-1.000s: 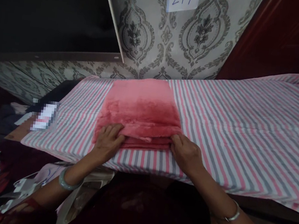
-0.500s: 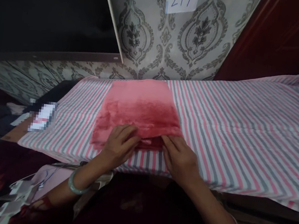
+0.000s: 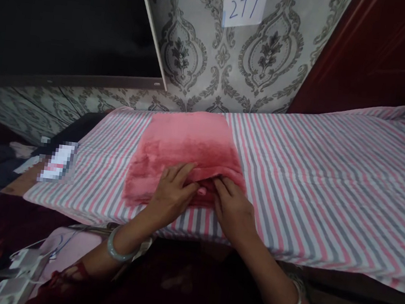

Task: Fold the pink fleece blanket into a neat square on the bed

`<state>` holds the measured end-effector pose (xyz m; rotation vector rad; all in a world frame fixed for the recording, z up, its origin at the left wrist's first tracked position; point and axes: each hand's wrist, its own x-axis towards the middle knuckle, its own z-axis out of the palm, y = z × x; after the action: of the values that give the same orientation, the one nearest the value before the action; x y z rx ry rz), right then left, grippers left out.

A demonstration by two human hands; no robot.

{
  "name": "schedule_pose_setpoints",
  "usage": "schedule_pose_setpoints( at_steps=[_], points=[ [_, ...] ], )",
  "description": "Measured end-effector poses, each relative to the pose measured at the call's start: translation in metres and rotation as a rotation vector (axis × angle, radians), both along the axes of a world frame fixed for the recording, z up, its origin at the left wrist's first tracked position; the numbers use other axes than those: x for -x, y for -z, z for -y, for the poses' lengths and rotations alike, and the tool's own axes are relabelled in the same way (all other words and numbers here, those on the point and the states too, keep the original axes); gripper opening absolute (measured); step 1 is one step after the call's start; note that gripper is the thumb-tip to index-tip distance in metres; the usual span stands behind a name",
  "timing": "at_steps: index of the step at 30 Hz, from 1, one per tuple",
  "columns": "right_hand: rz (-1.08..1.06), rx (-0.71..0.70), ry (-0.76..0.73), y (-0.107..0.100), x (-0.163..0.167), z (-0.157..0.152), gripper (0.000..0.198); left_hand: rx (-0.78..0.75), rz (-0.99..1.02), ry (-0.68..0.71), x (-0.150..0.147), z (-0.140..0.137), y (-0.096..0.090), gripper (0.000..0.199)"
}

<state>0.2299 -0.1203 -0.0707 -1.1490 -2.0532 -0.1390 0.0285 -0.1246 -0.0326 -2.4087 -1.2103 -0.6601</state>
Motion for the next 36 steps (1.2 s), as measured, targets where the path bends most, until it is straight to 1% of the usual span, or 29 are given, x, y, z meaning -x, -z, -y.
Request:
schedule_pose_setpoints(
  at_steps=[3,7,9,12,18,23,27,30,32,36],
  points=[
    [0.015,0.04,0.038,-0.004,0.006,-0.005,0.029,-0.04,0.001,0.027,-0.007,-0.002,0.008,0.015],
    [-0.11,0.027,0.024,-0.006,0.01,-0.01,0.025,-0.104,0.043,0.037,-0.009,-0.003,0.011,0.013],
    [-0.167,-0.003,-0.011,-0.007,0.01,-0.011,0.023,-0.147,0.082,0.034,-0.009,-0.003,0.012,0.011],
    [-0.218,-0.051,-0.089,-0.005,0.011,-0.014,0.021,-0.198,0.11,0.064,-0.012,-0.007,0.017,0.011],
    [-0.235,-0.036,-0.196,-0.003,0.006,-0.016,0.017,-0.241,0.174,0.038,-0.016,-0.011,0.022,0.014],
    [-0.203,0.004,-0.214,-0.002,0.003,-0.014,0.016,-0.219,0.17,0.024,-0.016,-0.01,0.019,0.013],
    [-0.136,0.018,-0.156,0.0,0.006,-0.013,0.023,-0.215,0.154,0.01,-0.017,-0.011,0.017,0.017],
    [-0.127,-0.019,-0.094,0.0,0.01,-0.012,0.022,-0.214,0.151,-0.01,-0.016,-0.009,0.015,0.015],
    [-0.131,-0.044,-0.083,-0.001,0.012,-0.012,0.024,-0.185,0.116,-0.04,-0.011,-0.006,0.011,0.014],
    [-0.111,-0.127,-0.098,-0.003,0.012,-0.013,0.025,-0.101,-0.003,-0.11,0.01,0.0,0.001,0.017]
  ],
)
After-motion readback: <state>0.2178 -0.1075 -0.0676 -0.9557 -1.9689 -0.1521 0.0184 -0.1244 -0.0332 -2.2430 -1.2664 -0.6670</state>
